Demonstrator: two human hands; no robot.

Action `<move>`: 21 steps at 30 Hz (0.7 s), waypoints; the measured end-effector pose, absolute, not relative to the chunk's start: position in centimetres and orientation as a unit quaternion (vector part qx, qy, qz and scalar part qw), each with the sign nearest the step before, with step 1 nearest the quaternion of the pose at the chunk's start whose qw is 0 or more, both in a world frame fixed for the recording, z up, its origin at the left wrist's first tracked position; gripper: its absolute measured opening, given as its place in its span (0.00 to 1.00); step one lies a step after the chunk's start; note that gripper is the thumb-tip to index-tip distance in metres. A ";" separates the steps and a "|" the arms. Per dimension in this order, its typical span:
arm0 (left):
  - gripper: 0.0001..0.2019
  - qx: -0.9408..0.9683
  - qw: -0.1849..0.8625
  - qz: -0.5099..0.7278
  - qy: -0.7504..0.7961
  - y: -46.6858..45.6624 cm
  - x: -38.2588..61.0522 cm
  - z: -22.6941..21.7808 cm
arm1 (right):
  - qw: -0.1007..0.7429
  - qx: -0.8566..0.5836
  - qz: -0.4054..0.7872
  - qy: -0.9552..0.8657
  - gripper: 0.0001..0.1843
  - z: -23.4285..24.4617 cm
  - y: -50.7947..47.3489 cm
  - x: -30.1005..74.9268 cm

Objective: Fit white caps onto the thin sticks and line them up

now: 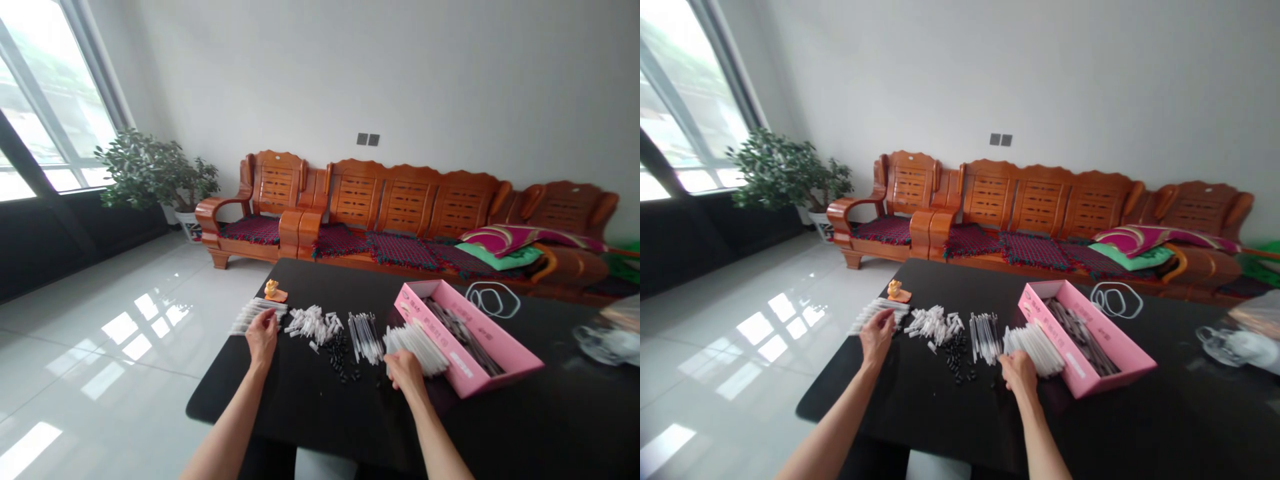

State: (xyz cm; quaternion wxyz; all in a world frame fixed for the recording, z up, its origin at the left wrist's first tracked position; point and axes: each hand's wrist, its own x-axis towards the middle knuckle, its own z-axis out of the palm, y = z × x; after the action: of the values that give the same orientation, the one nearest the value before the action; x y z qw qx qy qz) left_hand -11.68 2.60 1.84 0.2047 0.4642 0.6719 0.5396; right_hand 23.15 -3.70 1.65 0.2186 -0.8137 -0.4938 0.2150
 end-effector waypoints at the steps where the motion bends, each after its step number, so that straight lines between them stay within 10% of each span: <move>1: 0.16 0.479 0.226 0.536 0.658 2.0 -10.5 1.6 | 0.243 -0.806 0.242 -0.482 0.16 1.5 -4.1 22.8; 7: 0.10 0.603 0.268 0.470 0.586 -0.7 -3.3 1.1 | 0.537 -0.679 0.374 -0.332 0.14 0.2 -6.5 21.3; 21: 0.12 0.726 0.205 0.172 0.633 4.6 6.7 3.7 | 0.568 -0.632 0.416 -0.324 0.17 -0.5 -6.5 22.0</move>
State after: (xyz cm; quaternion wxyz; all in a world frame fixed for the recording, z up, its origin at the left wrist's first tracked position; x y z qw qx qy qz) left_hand 6.67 4.59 3.72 0.2045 0.7261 0.6334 0.1724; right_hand 21.98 -6.51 -0.50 0.5680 -0.6318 -0.3239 0.4163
